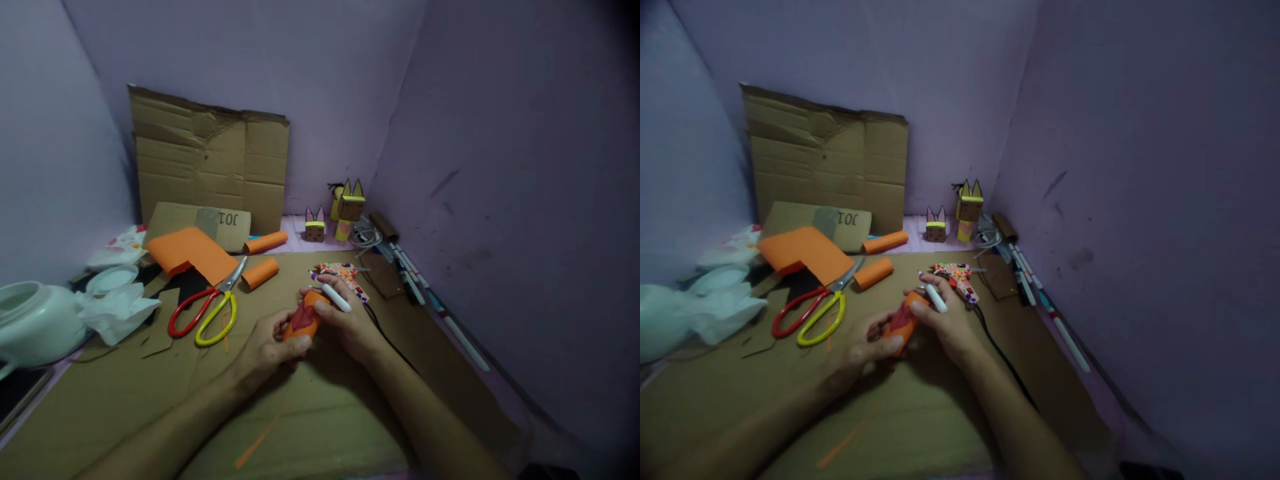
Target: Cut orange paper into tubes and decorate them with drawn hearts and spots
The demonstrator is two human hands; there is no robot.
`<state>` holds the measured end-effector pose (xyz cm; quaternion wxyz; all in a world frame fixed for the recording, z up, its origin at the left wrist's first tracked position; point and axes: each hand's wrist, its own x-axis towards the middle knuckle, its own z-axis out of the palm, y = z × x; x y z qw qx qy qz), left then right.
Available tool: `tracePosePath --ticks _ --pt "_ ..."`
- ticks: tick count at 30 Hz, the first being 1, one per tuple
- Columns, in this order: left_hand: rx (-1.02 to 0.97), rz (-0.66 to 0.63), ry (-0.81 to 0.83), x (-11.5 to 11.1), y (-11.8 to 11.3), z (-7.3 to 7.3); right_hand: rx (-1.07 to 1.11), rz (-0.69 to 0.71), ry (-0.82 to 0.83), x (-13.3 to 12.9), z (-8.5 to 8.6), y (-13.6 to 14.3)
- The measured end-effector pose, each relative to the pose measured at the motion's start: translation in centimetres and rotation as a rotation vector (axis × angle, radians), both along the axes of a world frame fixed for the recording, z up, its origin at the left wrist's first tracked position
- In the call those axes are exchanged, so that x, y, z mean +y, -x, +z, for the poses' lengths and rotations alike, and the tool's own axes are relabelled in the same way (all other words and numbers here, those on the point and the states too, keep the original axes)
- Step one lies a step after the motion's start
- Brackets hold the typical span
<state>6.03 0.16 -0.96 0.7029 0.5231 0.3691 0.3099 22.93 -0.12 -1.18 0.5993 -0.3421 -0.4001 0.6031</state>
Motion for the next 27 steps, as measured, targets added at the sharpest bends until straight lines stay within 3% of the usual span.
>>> tracePosePath --ticks 5,8,13,20,27 --pt "0.146 0.061 -0.186 -0.5 -0.3 -0.2 -0.106 -0.059 -0.019 -0.2 -0.1 0.2" --pt "0.226 0.115 -0.131 -0.8 -0.5 0.1 -0.163 -0.156 -0.031 -0.2 -0.1 0.5" --pt "0.173 0.095 -0.025 -0.7 -0.8 0.3 -0.189 -0.200 -0.026 0.0 0.0 0.6" --pt "0.169 0.163 0.039 -0.1 -0.8 0.0 -0.126 -0.587 -0.138 -0.1 1.3 -1.5" --pt "0.178 0.199 0.028 0.0 -1.0 0.0 -0.508 -0.554 -0.426 -1.8 1.1 -1.1"
